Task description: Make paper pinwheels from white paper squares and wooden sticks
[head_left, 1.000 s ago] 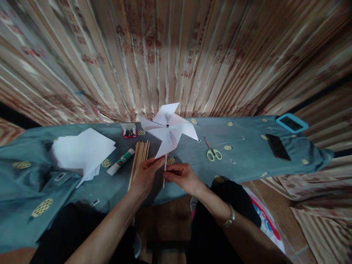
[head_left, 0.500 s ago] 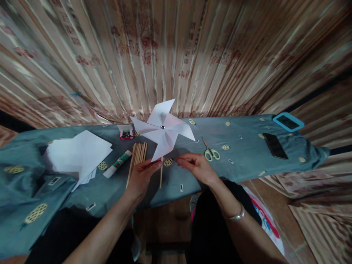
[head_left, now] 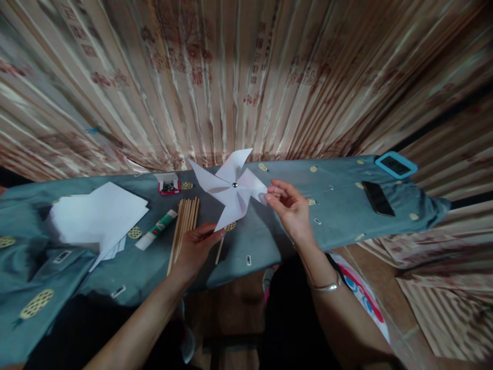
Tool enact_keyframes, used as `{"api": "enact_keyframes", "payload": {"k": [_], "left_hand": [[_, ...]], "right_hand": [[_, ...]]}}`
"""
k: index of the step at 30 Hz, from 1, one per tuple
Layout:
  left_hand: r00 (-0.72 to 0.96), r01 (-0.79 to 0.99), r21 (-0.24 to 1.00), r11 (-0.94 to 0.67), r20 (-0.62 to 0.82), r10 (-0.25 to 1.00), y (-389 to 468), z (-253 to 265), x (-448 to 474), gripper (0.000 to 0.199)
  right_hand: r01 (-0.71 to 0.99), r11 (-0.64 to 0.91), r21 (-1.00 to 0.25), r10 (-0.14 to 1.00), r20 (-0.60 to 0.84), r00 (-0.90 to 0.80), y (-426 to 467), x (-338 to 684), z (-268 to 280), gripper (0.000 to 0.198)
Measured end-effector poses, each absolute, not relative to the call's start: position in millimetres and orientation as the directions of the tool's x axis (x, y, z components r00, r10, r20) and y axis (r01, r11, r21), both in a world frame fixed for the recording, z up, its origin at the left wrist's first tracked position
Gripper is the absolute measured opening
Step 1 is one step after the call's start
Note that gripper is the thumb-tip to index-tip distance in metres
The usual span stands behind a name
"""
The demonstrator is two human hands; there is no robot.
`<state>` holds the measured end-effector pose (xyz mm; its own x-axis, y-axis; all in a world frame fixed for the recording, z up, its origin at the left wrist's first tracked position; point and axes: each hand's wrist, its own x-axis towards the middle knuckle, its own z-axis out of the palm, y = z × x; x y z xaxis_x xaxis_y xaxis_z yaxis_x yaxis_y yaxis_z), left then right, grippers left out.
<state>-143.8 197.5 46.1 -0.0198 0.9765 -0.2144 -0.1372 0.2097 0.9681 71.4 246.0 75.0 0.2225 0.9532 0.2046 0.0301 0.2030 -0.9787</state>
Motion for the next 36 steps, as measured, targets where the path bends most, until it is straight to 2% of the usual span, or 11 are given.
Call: {"api": "enact_keyframes", "payload": {"k": [6, 12, 19, 25, 36], "left_hand": [[-0.024, -0.108, 0.975, 0.193, -0.196, 0.98, 200, 43, -148, 0.029], [-0.087, -0.081, 0.974, 0.21, -0.216, 0.972, 201, 51, -149, 0.023], [-0.108, -0.079, 0.985, 0.151, -0.159, 0.981, 203, 56, -148, 0.015], [-0.102, -0.063, 0.988, 0.138, -0.144, 0.984, 203, 51, -149, 0.016], [-0.075, -0.054, 0.991, 0.12, -0.124, 0.989, 203, 44, -150, 0.02]], "right_hand": [[0.001, 0.166, -0.986, 0.964, 0.162, 0.213, 248, 72, 69, 0.041], [-0.077, 0.055, -0.995, 0.98, 0.039, 0.197, 245, 67, 70, 0.047], [-0.138, -0.08, -0.987, 0.994, -0.089, 0.061, 236, 61, 75, 0.049], [-0.247, -0.168, -0.954, 0.985, -0.171, -0.008, 230, 55, 80, 0.049], [-0.297, -0.27, -0.916, 0.957, -0.221, -0.188, 224, 46, 81, 0.038]]}}
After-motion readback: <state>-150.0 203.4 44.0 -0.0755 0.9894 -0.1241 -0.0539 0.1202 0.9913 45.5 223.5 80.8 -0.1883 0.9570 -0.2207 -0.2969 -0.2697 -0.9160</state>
